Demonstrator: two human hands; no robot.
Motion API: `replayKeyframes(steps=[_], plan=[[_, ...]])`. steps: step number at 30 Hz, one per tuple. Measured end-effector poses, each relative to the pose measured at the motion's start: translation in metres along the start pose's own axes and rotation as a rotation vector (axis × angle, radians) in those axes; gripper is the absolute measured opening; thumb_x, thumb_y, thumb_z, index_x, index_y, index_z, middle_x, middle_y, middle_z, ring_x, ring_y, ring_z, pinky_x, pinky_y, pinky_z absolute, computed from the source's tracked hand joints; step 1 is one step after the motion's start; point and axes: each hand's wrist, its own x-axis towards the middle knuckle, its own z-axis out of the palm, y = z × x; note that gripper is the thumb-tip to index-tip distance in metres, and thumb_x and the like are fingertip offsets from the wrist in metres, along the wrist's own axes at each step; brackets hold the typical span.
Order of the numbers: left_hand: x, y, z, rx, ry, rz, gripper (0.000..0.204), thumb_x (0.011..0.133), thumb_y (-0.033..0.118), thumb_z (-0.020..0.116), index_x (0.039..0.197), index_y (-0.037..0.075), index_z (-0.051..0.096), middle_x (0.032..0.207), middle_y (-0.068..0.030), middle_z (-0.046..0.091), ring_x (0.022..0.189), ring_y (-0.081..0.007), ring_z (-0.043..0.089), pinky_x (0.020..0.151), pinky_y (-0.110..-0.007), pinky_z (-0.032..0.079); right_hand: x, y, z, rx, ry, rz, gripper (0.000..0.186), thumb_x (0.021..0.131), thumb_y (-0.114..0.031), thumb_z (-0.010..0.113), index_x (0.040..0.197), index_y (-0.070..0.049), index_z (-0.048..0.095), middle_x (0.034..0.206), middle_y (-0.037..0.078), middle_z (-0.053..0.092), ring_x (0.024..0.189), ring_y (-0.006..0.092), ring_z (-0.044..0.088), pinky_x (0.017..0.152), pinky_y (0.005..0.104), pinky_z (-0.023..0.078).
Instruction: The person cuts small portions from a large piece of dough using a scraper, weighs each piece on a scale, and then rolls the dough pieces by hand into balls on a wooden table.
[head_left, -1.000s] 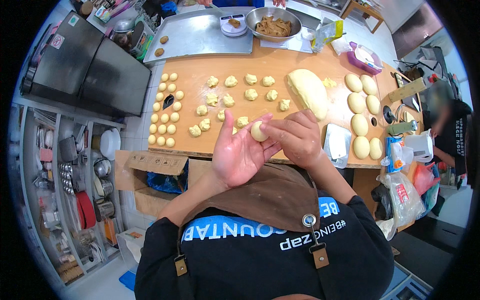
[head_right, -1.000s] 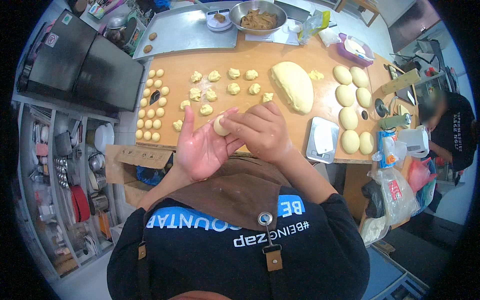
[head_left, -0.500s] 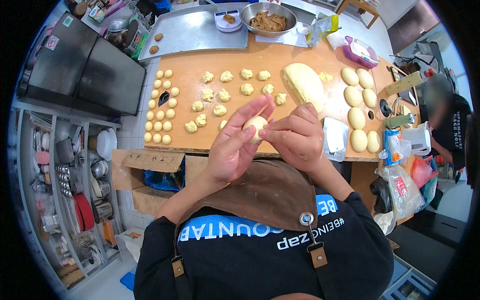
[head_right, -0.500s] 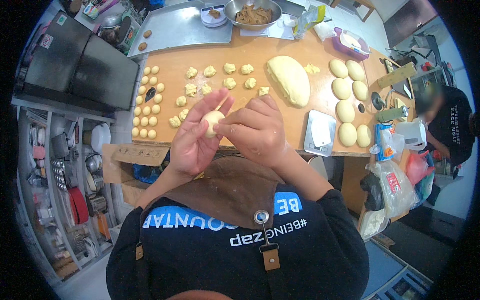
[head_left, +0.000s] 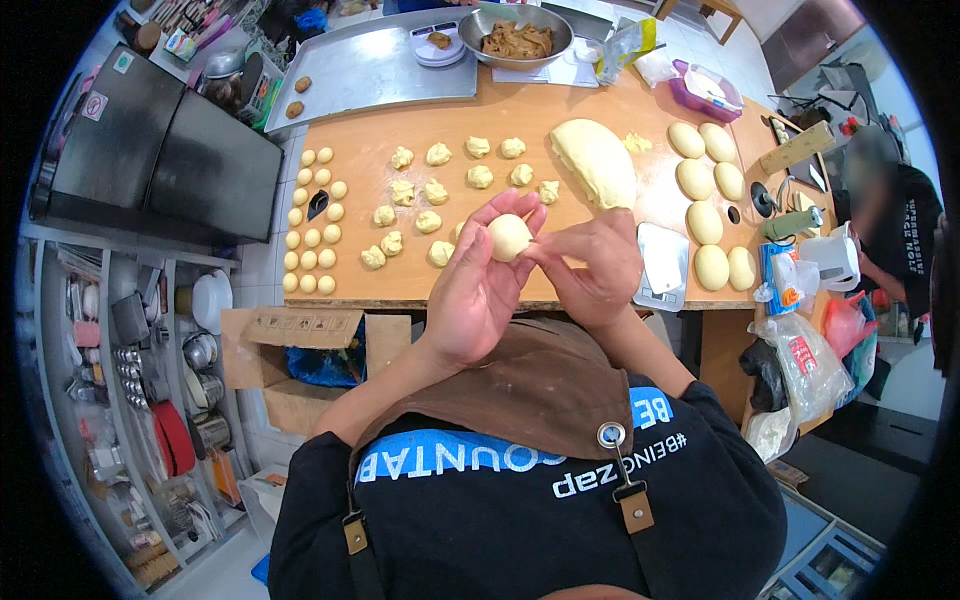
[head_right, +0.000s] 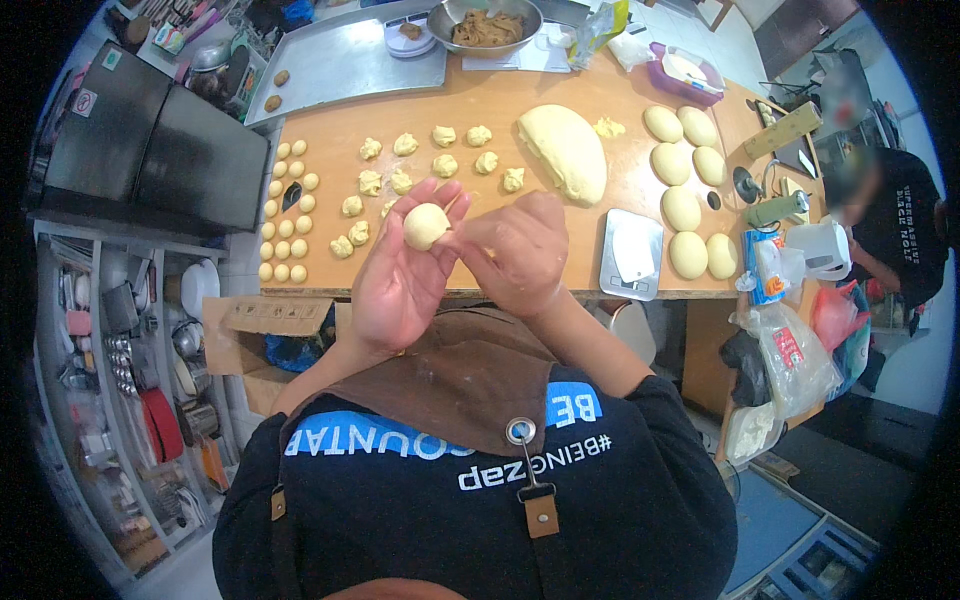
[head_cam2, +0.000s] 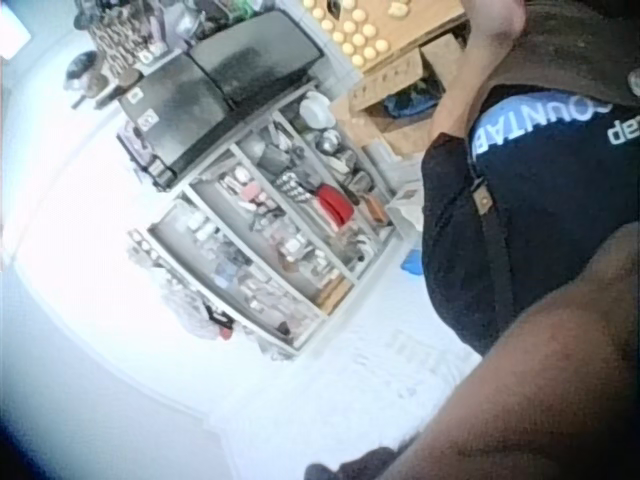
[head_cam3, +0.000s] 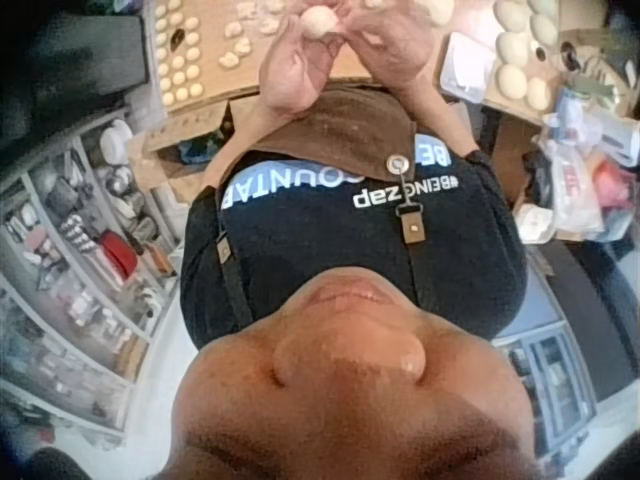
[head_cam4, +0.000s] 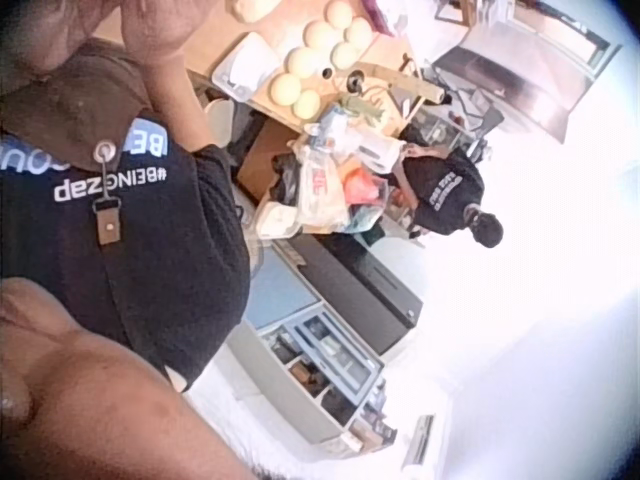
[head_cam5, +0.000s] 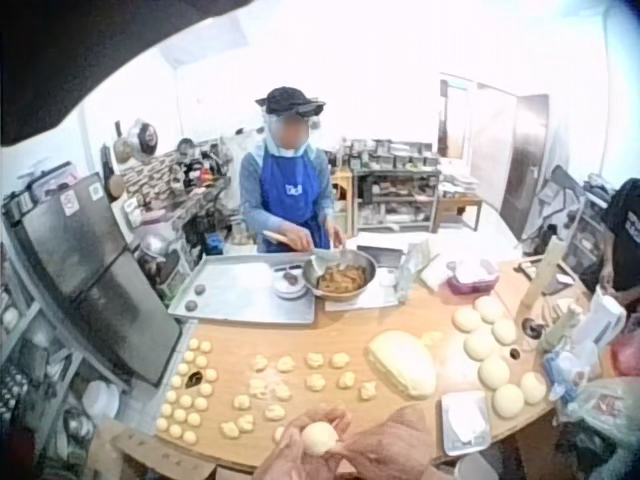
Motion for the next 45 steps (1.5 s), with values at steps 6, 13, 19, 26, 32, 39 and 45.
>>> replayKeyframes(steps=[6,13,19,26,32,39,45], plan=[[0.002,0.002,-0.002,0.02,-0.2,0.022,0.041,0.1,0.021,0.038,0.136,0.004,0.03,0.14,-0.0123,0.037,0.133,-0.0232,0.034,0.108,-0.035,0.032,0.009,-0.005,-0.007,0.112,-0.066,0.039,0.026,0.062,-0.005,0.072,0.087,-0.013,0.072,0.078,-0.001,0.066,0.064,0.0165,0.052,0.063,0.0316,0.035],[0.01,-0.004,0.002,-0.111,-0.048,0.068,0.043,0.098,0.016,0.044,0.137,0.006,0.03,0.139,-0.0118,0.036,0.133,-0.0232,0.034,0.109,-0.036,0.031,0.011,0.001,0.003,-0.062,0.004,-0.023,0.022,0.064,-0.005,0.069,0.084,-0.014,0.072,0.079,-0.002,0.067,0.066,0.0165,0.054,0.062,0.0316,0.036],[0.025,-0.02,-0.018,0.012,-0.015,0.035,0.043,0.097,0.012,0.046,0.136,0.005,0.03,0.135,-0.0105,0.04,0.13,-0.0217,0.037,0.107,-0.035,0.033,0.0,0.016,-0.006,-0.118,-0.118,0.062,0.029,0.068,-0.008,0.07,0.095,-0.017,0.072,0.087,0.001,0.066,0.08,0.0198,0.056,0.073,0.0332,0.036],[0.075,-0.108,-0.144,1.068,-0.059,-0.141,0.046,0.088,0.012,0.058,0.13,0.007,0.039,0.133,-0.0109,0.043,0.127,-0.0278,0.043,0.105,-0.041,0.034,-0.081,0.099,-0.055,-0.138,-0.099,0.595,0.017,0.081,-0.013,0.066,0.097,-0.006,0.069,0.093,0.01,0.061,0.089,0.0265,0.055,0.079,0.0357,0.044],[0.084,-0.14,-0.192,2.052,-0.444,-0.172,0.07,0.074,0.032,0.074,0.132,0.011,0.042,0.142,-0.01,0.036,0.134,-0.0328,0.031,0.108,-0.06,0.017,-0.154,0.137,-0.035,-0.052,-0.348,0.853,0.012,0.087,-0.01,0.061,0.09,-0.001,0.067,0.085,0.013,0.064,0.079,0.0272,0.061,0.069,0.033,0.047],[0.037,-0.059,-0.223,1.887,0.046,0.146,0.086,0.072,0.029,0.076,0.141,0.006,0.029,0.144,-0.0151,0.032,0.137,-0.0333,0.025,0.112,-0.051,0.015,-0.198,0.157,0.086,0.09,-0.527,0.598,0.017,0.085,-0.01,0.06,0.1,-0.005,0.065,0.102,0.013,0.064,0.098,0.0292,0.06,0.087,0.0381,0.047],[-0.092,-0.007,-0.242,1.809,0.347,0.237,0.079,0.073,0.016,0.074,0.137,0.0,0.03,0.143,-0.0212,0.033,0.132,-0.0373,0.032,0.109,-0.045,0.026,-0.238,0.18,0.07,0.447,-0.775,0.299,0.014,0.082,-0.013,0.062,0.094,-0.005,0.064,0.111,0.012,0.06,0.105,0.0296,0.056,0.091,0.0392,0.046]])
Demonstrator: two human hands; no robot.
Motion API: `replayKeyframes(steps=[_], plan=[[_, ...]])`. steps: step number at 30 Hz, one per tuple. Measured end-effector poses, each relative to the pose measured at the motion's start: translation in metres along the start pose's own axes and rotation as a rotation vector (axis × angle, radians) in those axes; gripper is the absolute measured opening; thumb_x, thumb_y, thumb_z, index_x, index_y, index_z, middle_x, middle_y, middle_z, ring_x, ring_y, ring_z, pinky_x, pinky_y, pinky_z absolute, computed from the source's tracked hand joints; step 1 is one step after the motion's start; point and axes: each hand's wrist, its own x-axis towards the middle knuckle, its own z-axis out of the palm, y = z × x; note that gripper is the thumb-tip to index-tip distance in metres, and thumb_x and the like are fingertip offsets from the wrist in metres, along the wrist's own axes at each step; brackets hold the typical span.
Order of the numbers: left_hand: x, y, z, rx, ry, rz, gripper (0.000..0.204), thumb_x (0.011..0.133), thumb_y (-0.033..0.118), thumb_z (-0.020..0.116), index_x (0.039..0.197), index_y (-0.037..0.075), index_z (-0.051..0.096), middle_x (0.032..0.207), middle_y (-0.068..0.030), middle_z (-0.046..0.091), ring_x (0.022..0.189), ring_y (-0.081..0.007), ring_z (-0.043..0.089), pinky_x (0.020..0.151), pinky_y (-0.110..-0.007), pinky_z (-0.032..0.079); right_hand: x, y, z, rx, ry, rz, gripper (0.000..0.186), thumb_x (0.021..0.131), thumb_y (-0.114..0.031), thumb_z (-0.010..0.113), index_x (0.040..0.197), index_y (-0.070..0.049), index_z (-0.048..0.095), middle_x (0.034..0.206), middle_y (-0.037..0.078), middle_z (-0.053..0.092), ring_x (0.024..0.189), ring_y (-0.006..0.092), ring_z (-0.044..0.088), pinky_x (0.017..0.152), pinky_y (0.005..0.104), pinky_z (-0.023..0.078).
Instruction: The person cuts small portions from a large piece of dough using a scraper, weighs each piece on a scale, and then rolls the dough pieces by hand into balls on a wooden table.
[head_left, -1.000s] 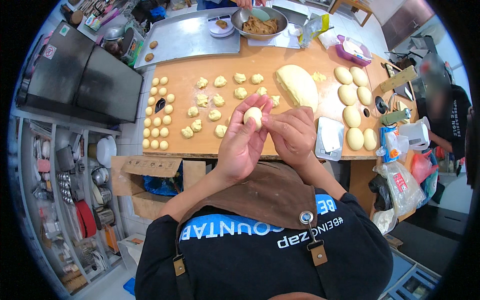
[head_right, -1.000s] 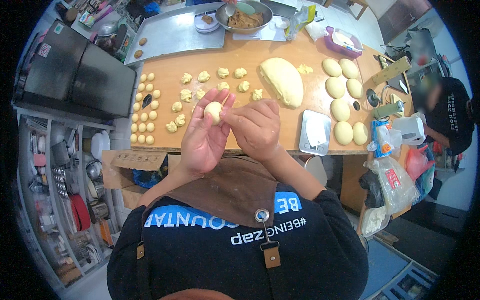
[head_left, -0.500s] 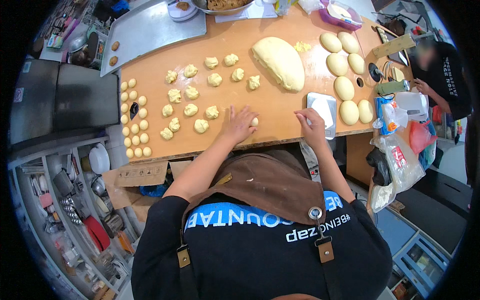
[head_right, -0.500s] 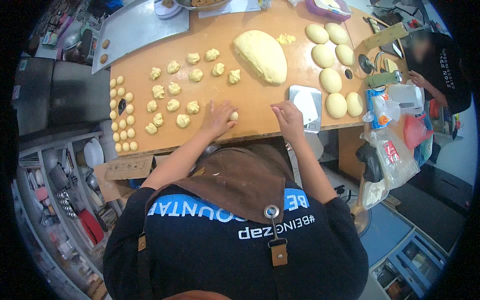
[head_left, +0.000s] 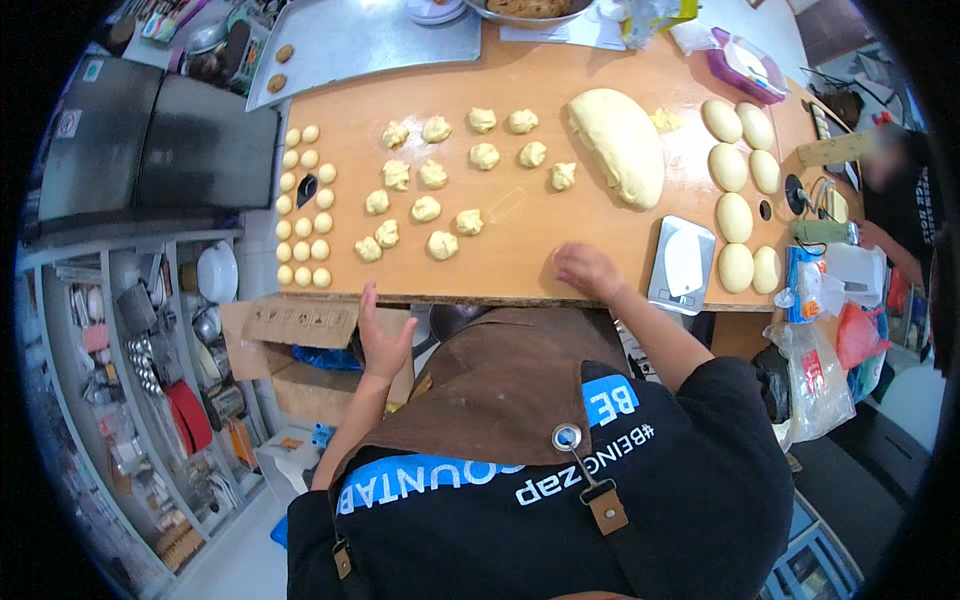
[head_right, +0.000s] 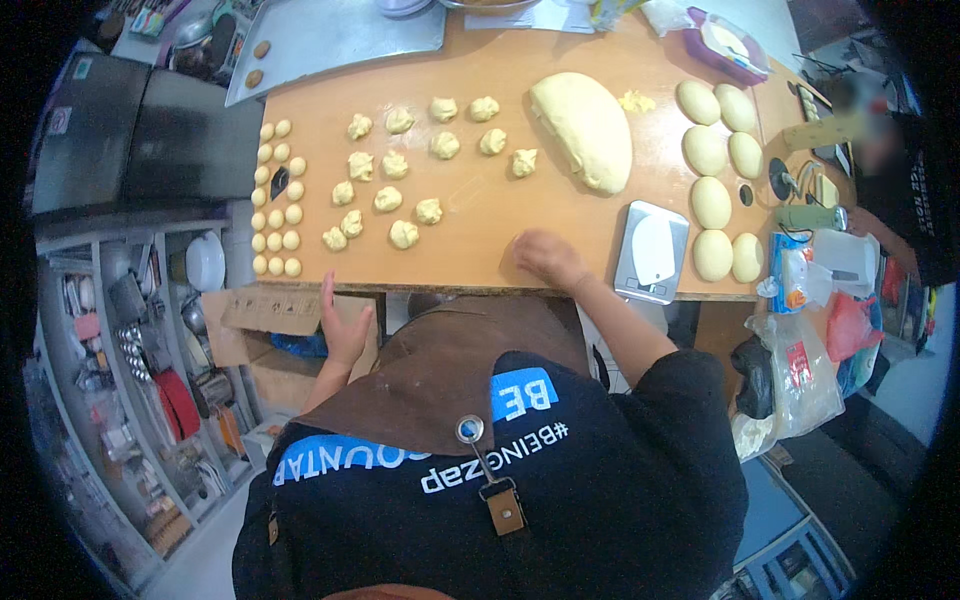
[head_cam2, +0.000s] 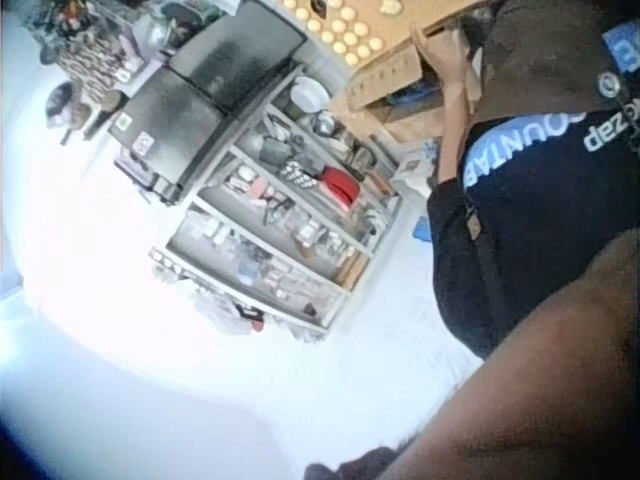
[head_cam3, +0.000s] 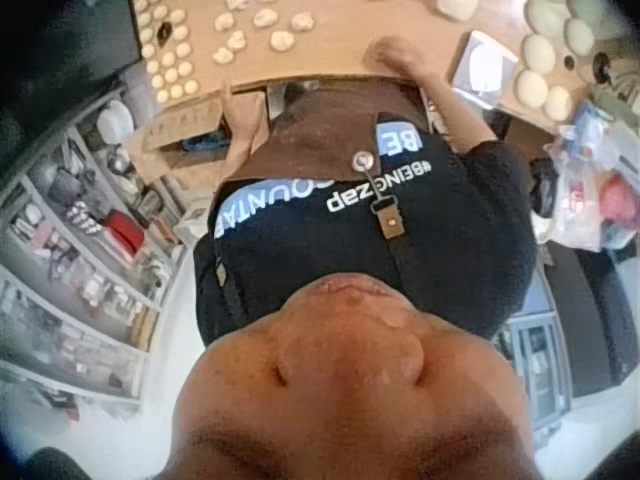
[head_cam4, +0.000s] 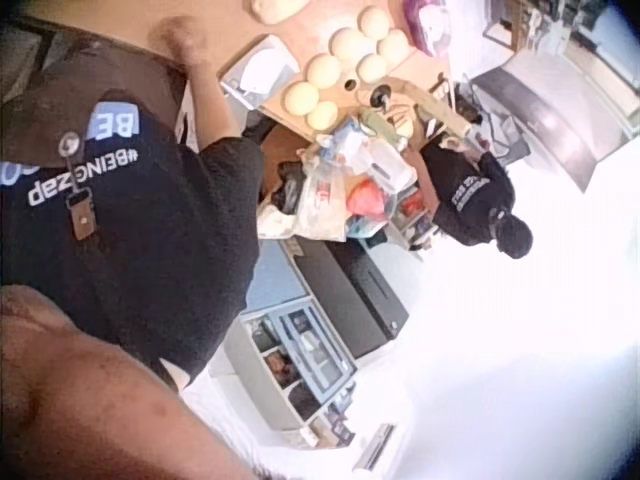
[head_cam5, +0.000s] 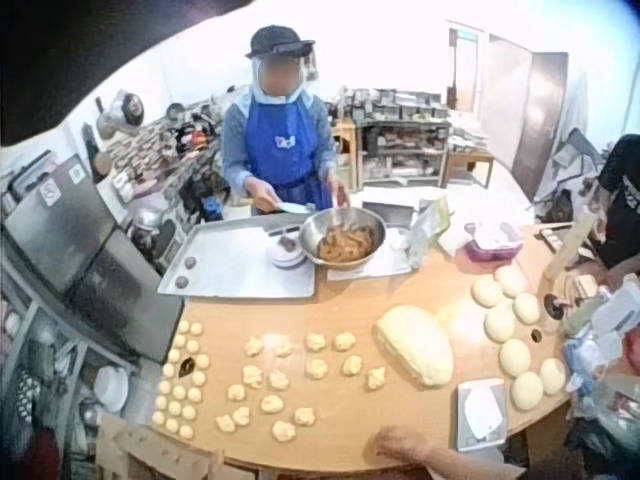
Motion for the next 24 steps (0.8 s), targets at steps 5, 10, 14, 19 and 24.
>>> replayKeyframes(steps=[5,10,14,19,24], plan=[[-0.077,-0.018,-0.008,-0.056,0.096,-0.203,0.077,0.075,0.013,0.072,0.137,-0.002,0.029,0.142,-0.023,0.033,0.13,-0.0372,0.034,0.106,-0.043,0.03,0.074,-0.026,0.017,-0.221,0.275,0.211,0.018,0.081,-0.014,0.063,0.097,-0.006,0.061,0.101,0.015,0.057,0.099,0.0327,0.055,0.088,0.0412,0.045],[-0.085,-0.014,-0.012,-0.098,0.137,-0.161,0.072,0.077,0.011,0.069,0.136,-0.002,0.03,0.142,-0.0222,0.033,0.129,-0.0351,0.036,0.103,-0.041,0.034,0.018,-0.028,-0.004,-0.24,0.066,-0.018,0.016,0.08,-0.012,0.064,0.092,-0.004,0.059,0.093,0.015,0.058,0.094,0.0332,0.055,0.082,0.0411,0.047],[-0.085,-0.017,-0.011,-0.094,0.099,-0.19,0.069,0.079,0.011,0.067,0.136,-0.002,0.031,0.143,-0.0209,0.033,0.129,-0.034,0.037,0.102,-0.041,0.036,0.064,-0.024,-0.008,-0.315,0.193,0.159,0.014,0.078,-0.012,0.065,0.078,-0.003,0.054,0.085,0.015,0.056,0.083,0.0341,0.054,0.074,0.0424,0.047],[-0.076,-0.016,-0.015,-0.118,0.09,-0.157,0.07,0.078,0.009,0.066,0.137,-0.001,0.03,0.143,-0.0197,0.033,0.129,-0.0331,0.037,0.101,-0.041,0.037,0.053,-0.045,0.029,-0.252,0.177,-0.015,0.017,0.076,-0.007,0.069,0.081,-0.004,0.053,0.079,0.014,0.054,0.08,0.0333,0.053,0.07,0.0408,0.045],[-0.087,-0.012,-0.012,-0.113,0.071,-0.17,0.07,0.077,0.008,0.065,0.138,0.0,0.03,0.143,-0.0198,0.034,0.127,-0.034,0.039,0.098,-0.041,0.04,0.049,-0.02,-0.009,-0.322,0.124,0.176,0.012,0.082,-0.011,0.06,0.08,-0.004,0.051,0.081,0.014,0.053,0.085,0.0337,0.052,0.075,0.0425,0.044]])
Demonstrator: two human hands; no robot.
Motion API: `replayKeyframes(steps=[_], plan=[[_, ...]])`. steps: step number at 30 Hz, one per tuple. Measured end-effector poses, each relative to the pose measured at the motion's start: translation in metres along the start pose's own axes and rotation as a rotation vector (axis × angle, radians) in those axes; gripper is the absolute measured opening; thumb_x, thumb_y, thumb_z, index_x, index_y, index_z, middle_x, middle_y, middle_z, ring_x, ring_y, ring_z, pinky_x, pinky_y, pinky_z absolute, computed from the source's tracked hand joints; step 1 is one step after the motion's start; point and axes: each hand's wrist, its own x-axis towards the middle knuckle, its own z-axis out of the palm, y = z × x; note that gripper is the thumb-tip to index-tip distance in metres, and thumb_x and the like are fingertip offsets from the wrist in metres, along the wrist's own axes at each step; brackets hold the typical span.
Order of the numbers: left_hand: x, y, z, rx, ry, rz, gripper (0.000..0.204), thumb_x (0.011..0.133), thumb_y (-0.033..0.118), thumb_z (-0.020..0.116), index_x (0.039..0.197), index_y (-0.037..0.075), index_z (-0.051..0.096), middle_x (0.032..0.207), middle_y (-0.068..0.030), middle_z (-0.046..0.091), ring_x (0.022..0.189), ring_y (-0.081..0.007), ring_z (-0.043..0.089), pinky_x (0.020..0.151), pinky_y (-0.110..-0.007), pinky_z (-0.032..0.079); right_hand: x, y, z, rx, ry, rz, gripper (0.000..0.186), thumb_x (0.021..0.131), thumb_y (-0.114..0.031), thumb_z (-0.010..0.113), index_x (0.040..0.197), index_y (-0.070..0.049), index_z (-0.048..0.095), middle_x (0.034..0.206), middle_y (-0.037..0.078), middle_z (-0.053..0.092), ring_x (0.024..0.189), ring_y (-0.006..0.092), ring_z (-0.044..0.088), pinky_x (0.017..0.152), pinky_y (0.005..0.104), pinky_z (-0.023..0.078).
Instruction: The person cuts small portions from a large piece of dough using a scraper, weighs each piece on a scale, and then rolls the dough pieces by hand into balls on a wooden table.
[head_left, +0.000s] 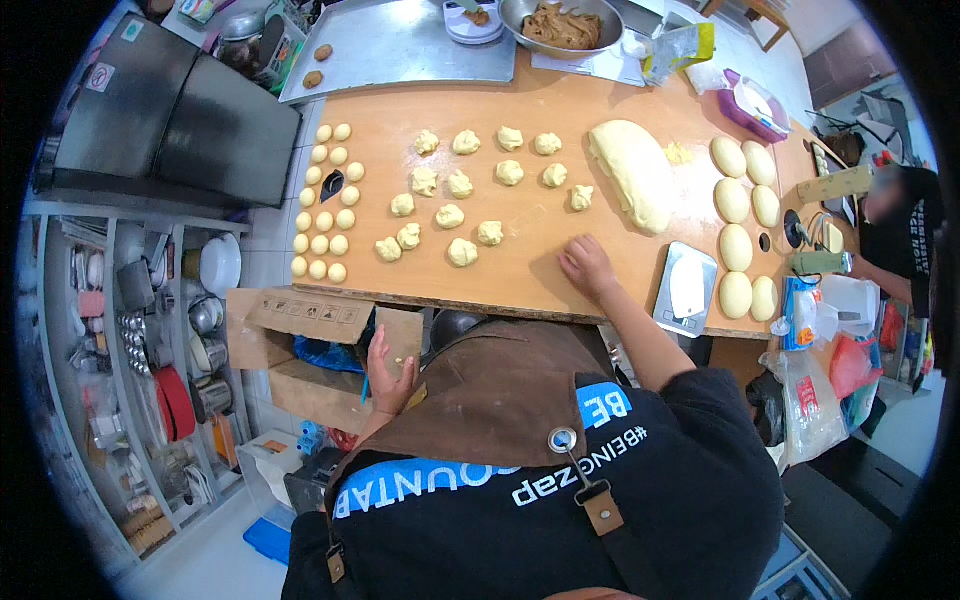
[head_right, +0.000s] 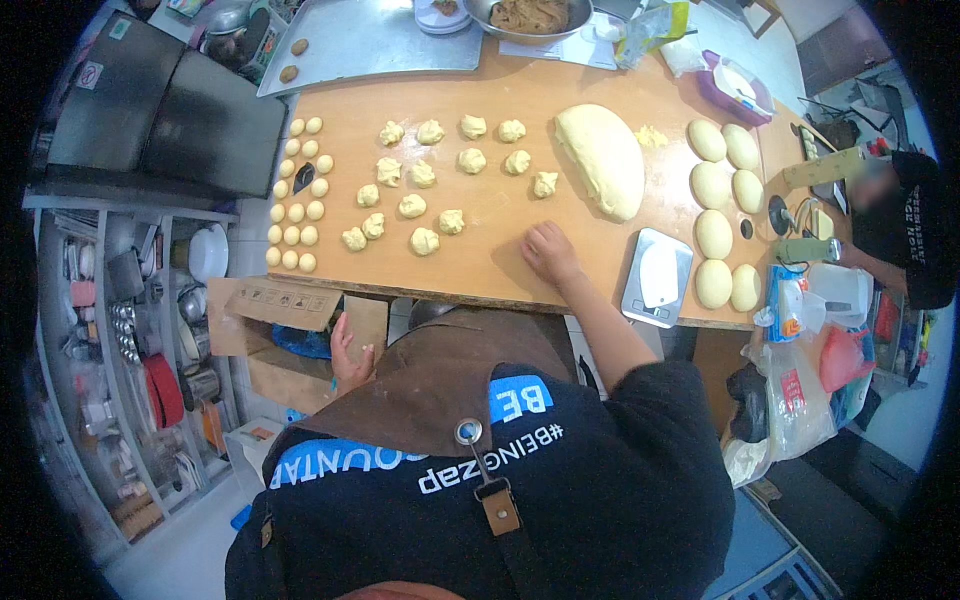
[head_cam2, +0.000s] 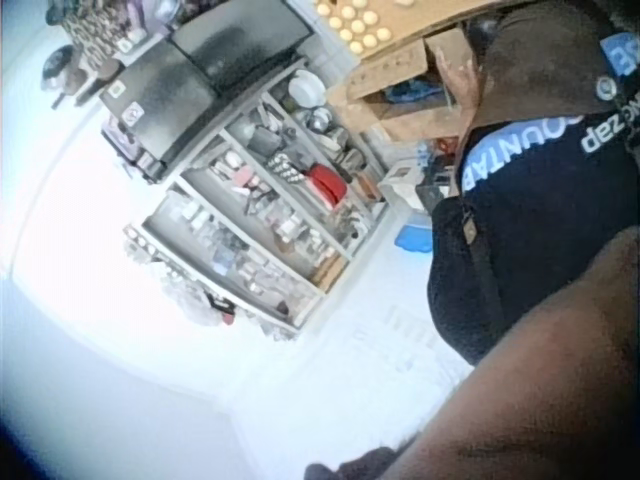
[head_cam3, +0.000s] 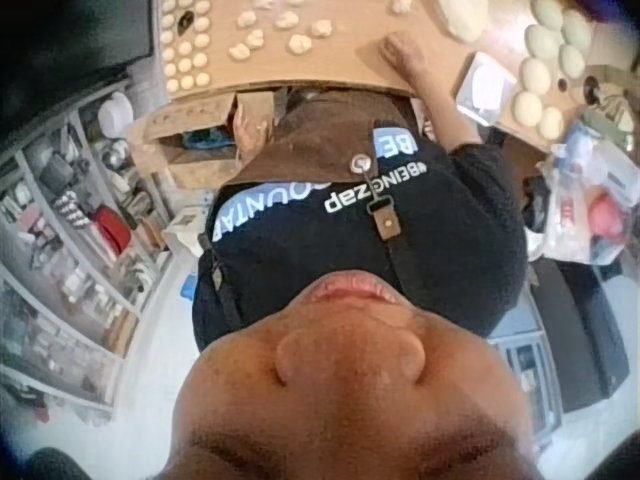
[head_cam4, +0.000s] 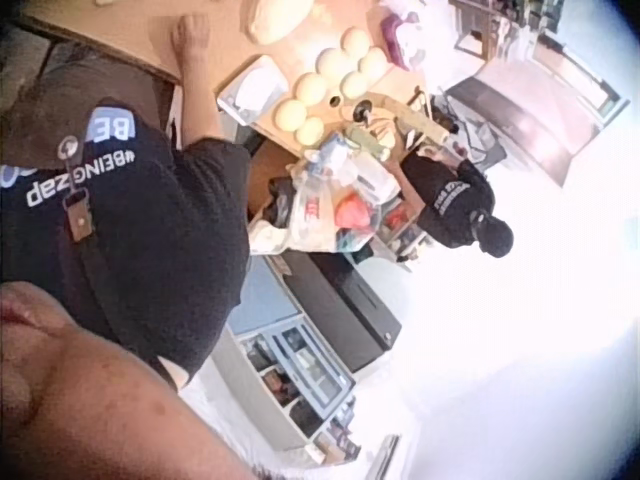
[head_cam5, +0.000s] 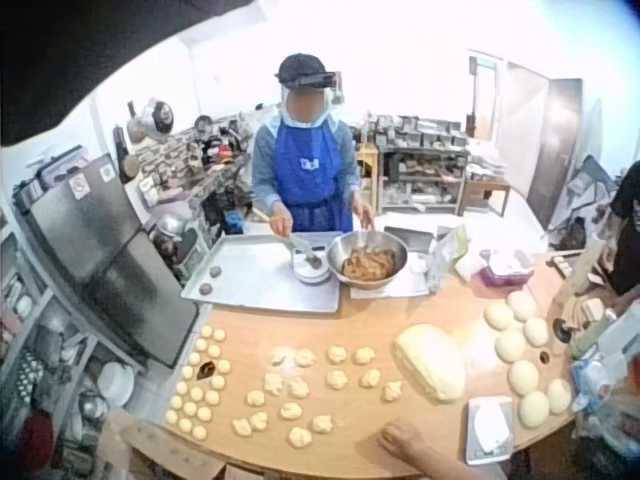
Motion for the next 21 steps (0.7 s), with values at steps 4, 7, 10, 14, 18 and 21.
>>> replayKeyframes(steps=[4,7,10,14,18,21], plan=[[0.012,0.003,-0.003,0.026,-0.037,0.045,0.068,0.078,0.009,0.064,0.137,-0.001,0.031,0.143,-0.02,0.034,0.126,-0.0341,0.039,0.097,-0.041,0.04,0.03,-0.024,0.027,-0.007,0.096,-0.053,0.012,0.081,-0.008,0.062,0.079,-0.003,0.051,0.077,0.015,0.053,0.078,0.0338,0.052,0.069,0.0419,0.044],[0.016,0.001,-0.007,0.024,0.013,0.028,0.068,0.078,0.01,0.065,0.137,-0.001,0.031,0.142,-0.0204,0.034,0.126,-0.0341,0.04,0.097,-0.04,0.04,-0.018,-0.019,0.029,0.1,0.058,-0.213,0.013,0.078,-0.008,0.065,0.082,-0.005,0.053,0.079,0.014,0.054,0.079,0.0337,0.053,0.069,0.0417,0.045],[0.016,0.001,-0.005,-0.029,0.037,-0.02,0.07,0.079,0.011,0.065,0.138,-0.001,0.03,0.142,-0.0213,0.034,0.125,-0.0346,0.04,0.098,-0.04,0.039,-0.022,0.001,0.005,0.047,0.09,-0.155,0.014,0.077,-0.008,0.066,0.084,-0.005,0.054,0.079,0.013,0.055,0.078,0.033,0.053,0.069,0.042,0.045],[0.014,-0.003,0.0,0.003,-0.045,0.05,0.071,0.078,0.011,0.066,0.138,-0.002,0.03,0.141,-0.0212,0.035,0.125,-0.0348,0.041,0.098,-0.04,0.039,0.017,-0.005,0.02,-0.028,0.219,-0.06,0.018,0.075,-0.009,0.069,0.081,-0.004,0.053,0.079,0.014,0.054,0.077,0.0324,0.053,0.068,0.0414,0.045],[0.008,-0.004,-0.002,-0.005,-0.011,0.042,0.072,0.078,0.012,0.066,0.138,-0.002,0.029,0.141,-0.0212,0.035,0.125,-0.0351,0.04,0.098,-0.04,0.038,-0.001,-0.028,0.034,0.08,0.08,-0.165,0.016,0.077,-0.012,0.069,0.08,-0.005,0.055,0.078,0.013,0.055,0.078,0.0327,0.054,0.068,0.0409,0.045],[0.006,0.002,-0.005,0.013,-0.023,-0.017,0.073,0.078,0.011,0.066,0.139,-0.003,0.028,0.141,-0.0219,0.034,0.126,-0.0351,0.039,0.096,-0.041,0.039,-0.022,-0.005,0.008,0.097,0.063,-0.157,0.016,0.077,-0.013,0.068,0.08,-0.004,0.054,0.078,0.013,0.054,0.078,0.033,0.053,0.07,0.0418,0.045]])
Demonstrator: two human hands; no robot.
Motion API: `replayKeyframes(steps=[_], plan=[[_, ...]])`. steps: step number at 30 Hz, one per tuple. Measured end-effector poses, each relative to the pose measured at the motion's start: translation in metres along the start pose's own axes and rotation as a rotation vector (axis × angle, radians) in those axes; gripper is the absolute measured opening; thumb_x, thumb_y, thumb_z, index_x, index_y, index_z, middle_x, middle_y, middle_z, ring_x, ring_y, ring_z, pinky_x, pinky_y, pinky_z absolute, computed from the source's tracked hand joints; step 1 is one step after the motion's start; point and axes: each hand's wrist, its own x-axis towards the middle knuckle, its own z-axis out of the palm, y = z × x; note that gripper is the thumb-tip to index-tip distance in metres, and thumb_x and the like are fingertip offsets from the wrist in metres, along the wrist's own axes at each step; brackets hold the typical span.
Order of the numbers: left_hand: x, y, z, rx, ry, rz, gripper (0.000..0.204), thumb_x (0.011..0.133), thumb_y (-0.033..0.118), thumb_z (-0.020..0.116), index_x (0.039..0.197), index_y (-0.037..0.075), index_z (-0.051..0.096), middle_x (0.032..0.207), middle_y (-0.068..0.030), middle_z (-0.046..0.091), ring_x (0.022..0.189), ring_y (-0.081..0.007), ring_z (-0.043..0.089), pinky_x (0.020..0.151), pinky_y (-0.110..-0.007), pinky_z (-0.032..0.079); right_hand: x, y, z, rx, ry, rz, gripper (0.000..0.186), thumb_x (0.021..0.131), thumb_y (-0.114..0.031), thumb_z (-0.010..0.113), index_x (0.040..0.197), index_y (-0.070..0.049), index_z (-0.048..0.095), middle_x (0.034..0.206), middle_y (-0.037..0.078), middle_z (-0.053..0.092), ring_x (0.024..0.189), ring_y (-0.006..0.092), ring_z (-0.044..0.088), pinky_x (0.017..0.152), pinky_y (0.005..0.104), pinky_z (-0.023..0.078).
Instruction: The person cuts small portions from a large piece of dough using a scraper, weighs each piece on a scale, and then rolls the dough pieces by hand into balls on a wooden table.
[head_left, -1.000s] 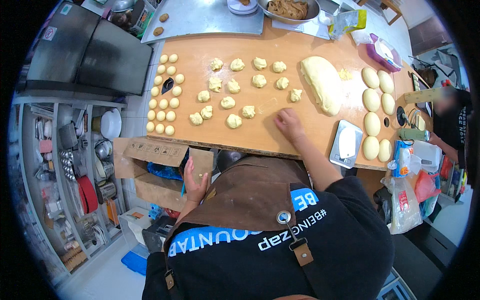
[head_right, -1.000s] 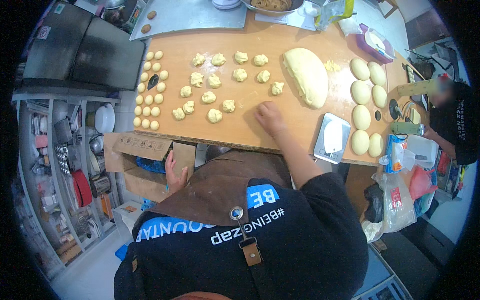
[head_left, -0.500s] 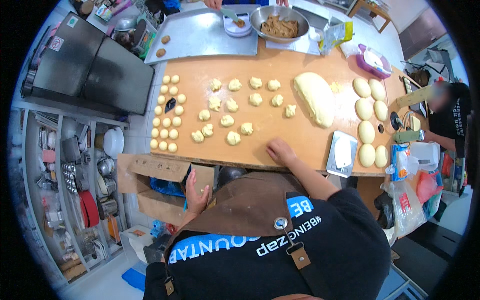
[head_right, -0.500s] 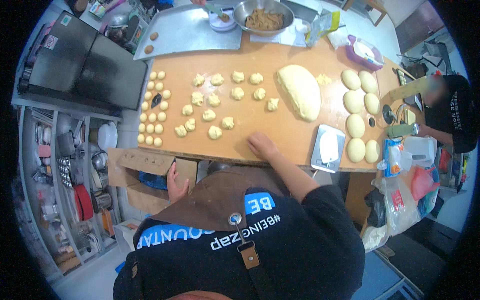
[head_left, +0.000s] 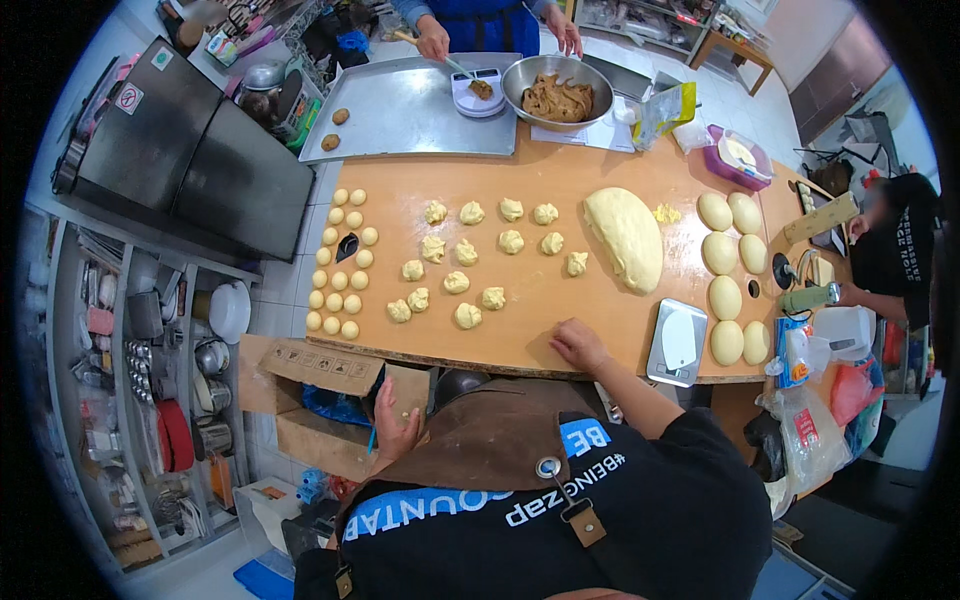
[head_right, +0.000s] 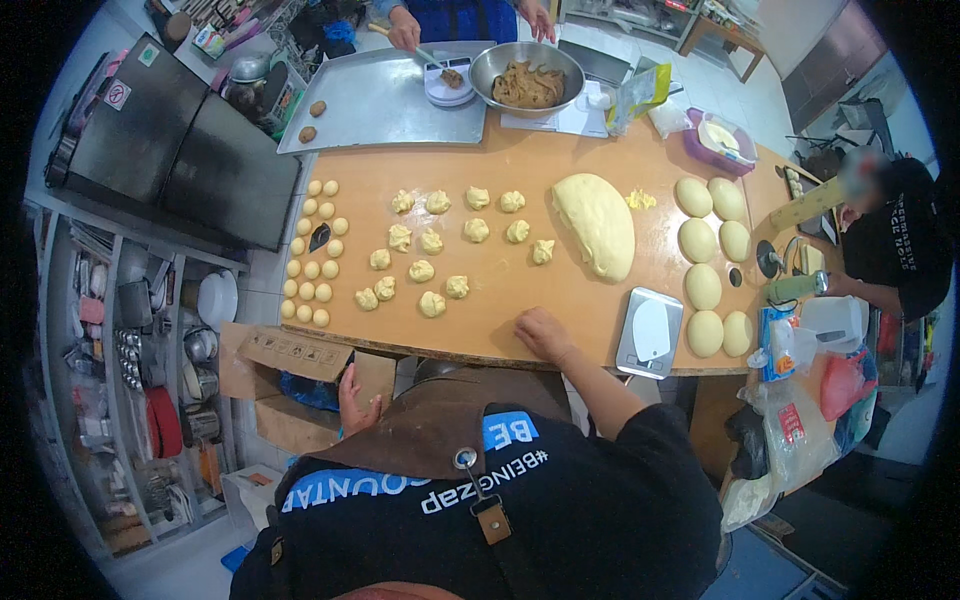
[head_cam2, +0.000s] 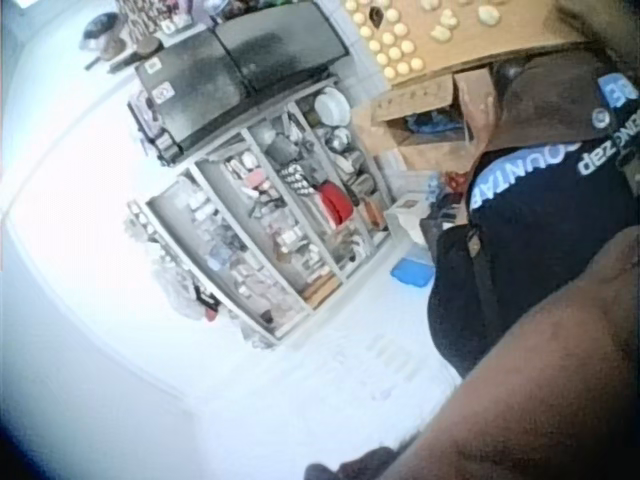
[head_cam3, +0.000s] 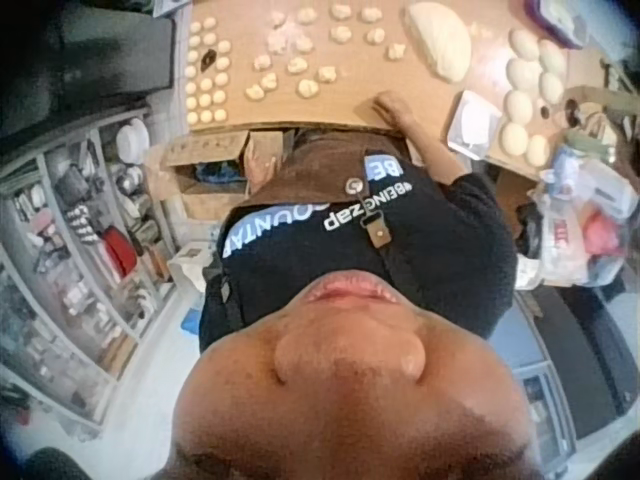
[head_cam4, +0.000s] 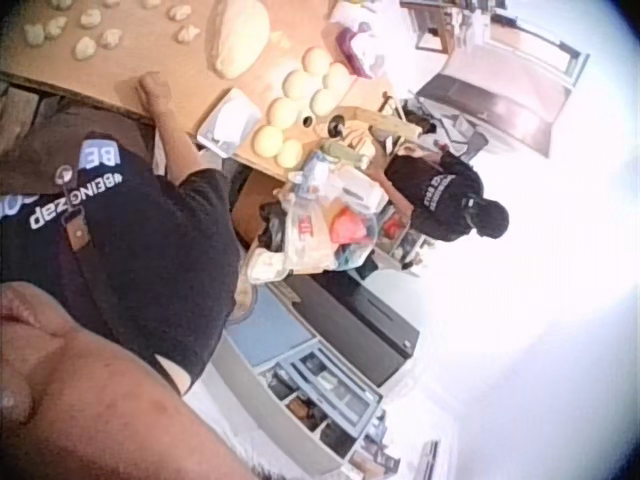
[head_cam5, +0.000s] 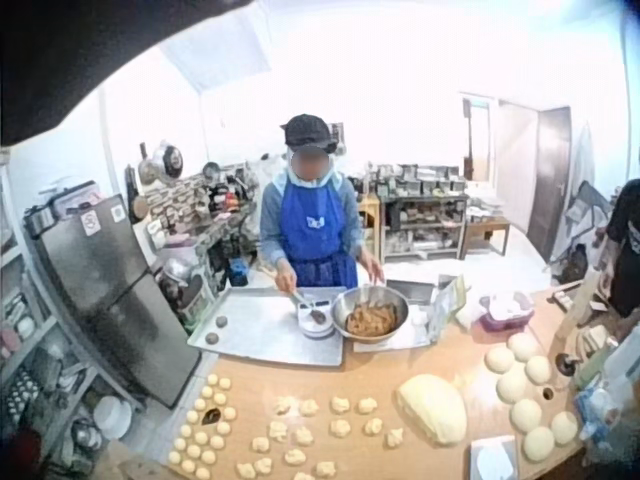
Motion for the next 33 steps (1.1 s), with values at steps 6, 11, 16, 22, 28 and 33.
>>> replayKeyframes(steps=[6,11,16,22,28,33], plan=[[-0.001,-0.003,0.002,0.015,-0.007,0.066,0.072,0.078,0.011,0.066,0.138,-0.003,0.029,0.141,-0.0224,0.034,0.126,-0.0369,0.039,0.097,-0.041,0.039,0.042,-0.005,0.01,-0.068,0.112,0.188,0.016,0.077,-0.014,0.066,0.078,-0.004,0.053,0.079,0.013,0.054,0.078,0.0331,0.053,0.071,0.0428,0.044],[0.001,-0.006,0.0,0.083,0.031,0.141,0.072,0.078,0.011,0.067,0.138,-0.003,0.029,0.14,-0.0228,0.035,0.126,-0.0362,0.039,0.097,-0.041,0.04,0.006,-0.004,0.017,-0.069,-0.069,-0.044,0.017,0.076,-0.014,0.067,0.077,-0.005,0.053,0.078,0.013,0.054,0.079,0.0326,0.053,0.069,0.0422,0.044],[0.002,-0.007,0.005,-0.044,0.002,0.062,0.072,0.079,0.012,0.066,0.138,-0.003,0.029,0.139,-0.0223,0.035,0.126,-0.0352,0.038,0.097,-0.04,0.04,0.029,0.005,-0.011,-0.098,0.103,0.03,0.018,0.072,-0.011,0.073,0.078,-0.006,0.056,0.076,0.012,0.055,0.076,0.0314,0.055,0.066,0.0404,0.047],[0.007,-0.005,0.007,0.021,-0.008,0.144,0.071,0.08,0.014,0.066,0.138,-0.003,0.029,0.139,-0.0217,0.036,0.125,-0.0356,0.038,0.096,-0.04,0.04,0.011,-0.011,0.02,0.023,0.025,0.012,0.018,0.074,-0.013,0.073,0.081,-0.006,0.057,0.08,0.011,0.058,0.08,0.031,0.057,0.069,0.0395,0.048],[-0.002,-0.012,0.006,0.032,-0.015,0.104,0.071,0.079,0.014,0.067,0.137,-0.003,0.03,0.138,-0.0218,0.036,0.124,-0.0362,0.039,0.096,-0.04,0.04,0.026,-0.001,-0.007,-0.12,0.102,0.112,0.018,0.074,-0.01,0.071,0.08,-0.004,0.055,0.08,0.011,0.057,0.08,0.0314,0.055,0.07,0.0386,0.047],[0.006,-0.013,0.008,0.012,-0.044,0.112,0.07,0.08,0.014,0.066,0.137,-0.003,0.03,0.138,-0.0215,0.037,0.124,-0.0363,0.039,0.097,-0.04,0.039,0.016,-0.013,0.022,-0.005,0.029,0.043,0.016,0.077,-0.011,0.069,0.081,-0.004,0.055,0.081,0.012,0.056,0.08,0.032,0.055,0.071,0.0395,0.046]])
